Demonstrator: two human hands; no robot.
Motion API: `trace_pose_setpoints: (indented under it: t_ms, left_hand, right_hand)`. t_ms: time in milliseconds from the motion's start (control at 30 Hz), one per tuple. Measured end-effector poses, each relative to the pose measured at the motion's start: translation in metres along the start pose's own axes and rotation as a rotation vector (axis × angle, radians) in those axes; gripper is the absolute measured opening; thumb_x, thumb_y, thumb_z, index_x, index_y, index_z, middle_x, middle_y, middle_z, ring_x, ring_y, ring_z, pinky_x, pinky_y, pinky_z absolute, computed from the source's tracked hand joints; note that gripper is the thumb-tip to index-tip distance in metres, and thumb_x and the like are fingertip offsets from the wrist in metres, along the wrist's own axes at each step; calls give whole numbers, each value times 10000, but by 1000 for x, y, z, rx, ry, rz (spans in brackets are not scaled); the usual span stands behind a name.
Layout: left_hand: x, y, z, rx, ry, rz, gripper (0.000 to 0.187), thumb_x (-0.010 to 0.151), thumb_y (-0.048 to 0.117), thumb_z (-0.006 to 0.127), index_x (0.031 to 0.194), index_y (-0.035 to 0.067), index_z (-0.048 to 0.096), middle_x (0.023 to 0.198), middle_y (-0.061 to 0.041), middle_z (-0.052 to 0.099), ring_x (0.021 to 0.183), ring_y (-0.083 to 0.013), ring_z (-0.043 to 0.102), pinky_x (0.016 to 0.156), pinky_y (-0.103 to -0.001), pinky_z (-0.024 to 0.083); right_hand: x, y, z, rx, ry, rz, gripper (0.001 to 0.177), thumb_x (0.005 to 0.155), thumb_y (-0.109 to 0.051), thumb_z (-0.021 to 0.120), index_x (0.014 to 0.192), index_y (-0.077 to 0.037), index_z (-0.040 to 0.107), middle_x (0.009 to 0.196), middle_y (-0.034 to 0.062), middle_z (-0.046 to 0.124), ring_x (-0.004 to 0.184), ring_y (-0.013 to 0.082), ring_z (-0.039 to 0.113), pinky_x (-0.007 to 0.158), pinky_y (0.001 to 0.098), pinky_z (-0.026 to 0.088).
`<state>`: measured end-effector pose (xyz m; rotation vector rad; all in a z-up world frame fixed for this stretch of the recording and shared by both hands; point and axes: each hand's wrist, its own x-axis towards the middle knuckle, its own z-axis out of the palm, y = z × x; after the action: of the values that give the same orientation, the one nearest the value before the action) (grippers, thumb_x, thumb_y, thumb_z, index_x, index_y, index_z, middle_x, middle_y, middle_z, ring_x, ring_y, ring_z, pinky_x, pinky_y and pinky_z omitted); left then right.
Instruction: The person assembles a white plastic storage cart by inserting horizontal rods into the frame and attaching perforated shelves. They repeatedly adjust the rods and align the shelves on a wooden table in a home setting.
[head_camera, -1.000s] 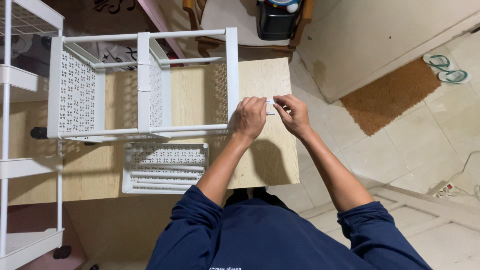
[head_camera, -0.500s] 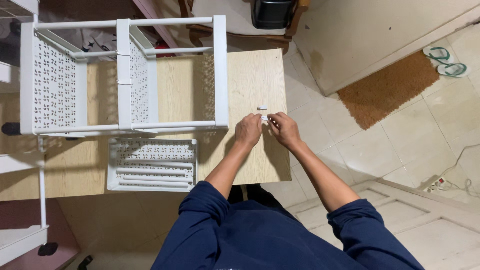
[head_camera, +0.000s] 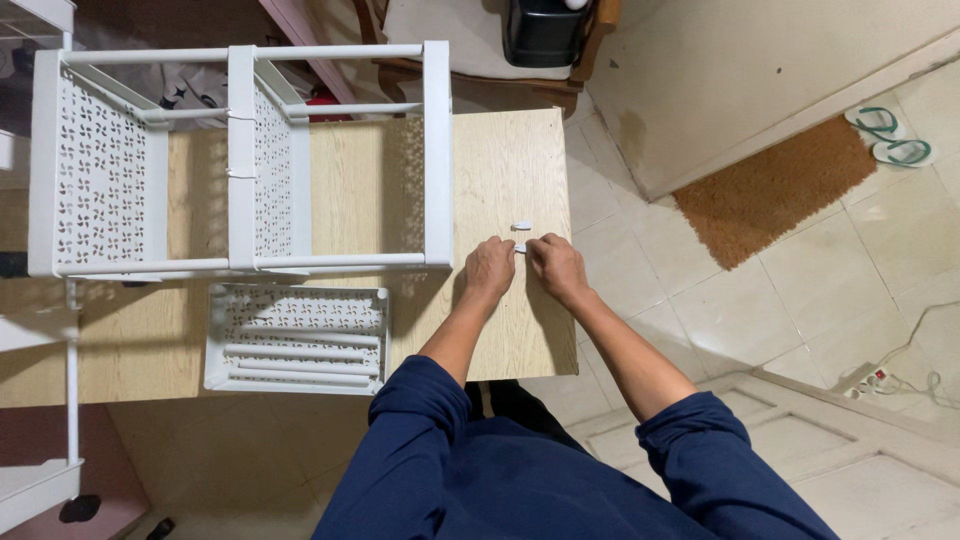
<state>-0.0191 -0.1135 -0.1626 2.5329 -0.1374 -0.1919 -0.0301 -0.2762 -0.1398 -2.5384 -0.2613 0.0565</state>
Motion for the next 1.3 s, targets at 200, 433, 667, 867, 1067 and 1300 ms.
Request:
trace_pose_setpoints:
  t_ms: [200, 433, 667, 867, 1067, 1300]
  left_hand:
    - [-1, -1, 1, -1, -10, -4, 180, 960, 205, 615, 1022, 93, 741, 948, -157, 671, 911, -357, 673, 787, -483, 543]
    - [-5, 1, -5, -28, -28, -32, 214, 947, 198, 620, 1097, 94, 732, 965, -150, 675, 917, -344, 676, 794, -475, 545]
    - [-14, 2, -11, -47, -16, -26, 274, 936, 191, 645, 1176, 72, 707, 984, -149, 674, 925, -335, 674, 810, -463, 543]
    - [-42, 24, -40, -206, 48, 82, 351, 900, 197, 679, 1216, 47, 694, 977, -167, 673, 910, -353, 676, 792, -455, 542]
    - [-88, 40, -92, -328, 102, 181, 321, 918, 210, 678, 1203, 67, 712, 1004, -157, 710, 931, -338, 702, 806, -424, 561]
    - [-119, 36, -152, -354, 201, 271, 273, 922, 187, 685, 1164, 64, 720, 1043, -135, 727, 953, -319, 711, 822, -400, 568]
  right_hand:
    - [-1, 1, 1, -9, 2, 0, 203, 900, -152, 686, 1096, -119, 728, 968, 110, 664, 953, 336, 643, 784, 464, 527]
    - [-3, 0, 0, -21, 4, -7, 213, 901, -157, 694, 1109, -129, 730, 966, 109, 673, 952, 336, 648, 779, 461, 529]
    - [-9, -5, -4, 65, 27, 44, 274, 902, -167, 710, 1165, -89, 706, 957, 103, 679, 908, 315, 661, 772, 436, 533]
    - [-26, -15, -15, 226, 164, 58, 288, 938, -181, 715, 1197, -56, 699, 1017, 102, 710, 853, 248, 703, 745, 357, 567]
    - [-38, -33, -32, 333, 243, 48, 288, 938, -147, 704, 1203, -33, 705, 1051, 124, 728, 824, 225, 705, 704, 335, 573]
    - [-32, -83, -42, 475, 280, 35, 266, 972, -132, 671, 1217, -34, 698, 1036, 108, 727, 836, 175, 730, 697, 299, 583]
